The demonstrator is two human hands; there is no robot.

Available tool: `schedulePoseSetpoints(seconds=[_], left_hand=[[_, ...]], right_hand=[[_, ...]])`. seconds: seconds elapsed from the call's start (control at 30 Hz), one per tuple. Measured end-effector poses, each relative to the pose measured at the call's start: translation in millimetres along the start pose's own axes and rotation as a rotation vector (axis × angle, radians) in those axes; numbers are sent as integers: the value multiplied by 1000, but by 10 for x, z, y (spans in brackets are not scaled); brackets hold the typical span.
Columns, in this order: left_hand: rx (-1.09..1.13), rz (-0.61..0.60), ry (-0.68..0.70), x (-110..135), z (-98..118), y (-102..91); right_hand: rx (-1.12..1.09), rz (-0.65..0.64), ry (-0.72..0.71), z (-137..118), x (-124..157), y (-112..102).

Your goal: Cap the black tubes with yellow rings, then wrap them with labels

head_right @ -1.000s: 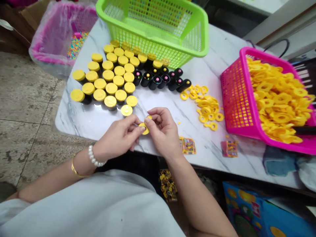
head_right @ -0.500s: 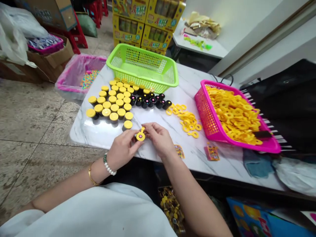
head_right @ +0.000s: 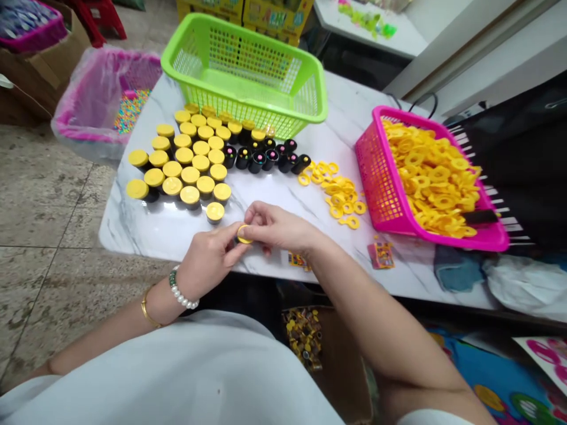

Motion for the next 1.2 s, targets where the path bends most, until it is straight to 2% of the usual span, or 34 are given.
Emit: schedulePoseSetpoints(seconds=[0.1, 0.2, 0.3, 0.43, 0.53, 0.63, 0.77, 0.83, 0.87, 0.93, 1.0, 1.13, 1.2], left_hand=[[21, 10, -10, 24, -15, 25], [62, 139, 9, 92, -18, -6], [114, 249, -1, 161, -38, -46], [122, 294, 3, 141, -20, -129], [150, 315, -44, 99, -31, -193], [136, 329, -56, 93, -26, -218], [17, 273, 110, 89, 102, -158], [-17, 264, 155, 95, 140, -134], [-22, 265, 163, 98, 148, -129], [-20, 260, 179, 103, 163, -119], [-20, 245, 197, 107, 175, -103], [-34, 241, 200, 118, 159, -74], [-36, 244, 203, 120, 152, -70]], right_hand=[[-53, 29, 52, 136, 101, 99], [-159, 70, 38, 162, 109, 134], [-196, 201, -24, 35, 7, 90], [-139, 327, -136, -225, -184, 100], [-64, 408, -187, -309, -219, 51], [75, 581, -230, -266, -61, -258], [279, 989, -257, -113, 243, -1013], [380, 1109, -251, -49, 287, -1264], [427, 1140, -251, -33, 282, -1323], [502, 1158, -269, -45, 247, -1315], [576, 1162, -321, -135, 212, -1183], [803, 1216, -437, -469, 103, -849], [881, 1198, -459, -622, -23, -760]])
Point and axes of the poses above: each hand's wrist, its own x-axis away from the middle knuckle, its own y-axis out of the palm, z = x × y, the point moved 7 cm from there along -x, towards the middle knuckle, and after that the axes turned 13 degrees about y, right-handed, at the moved point
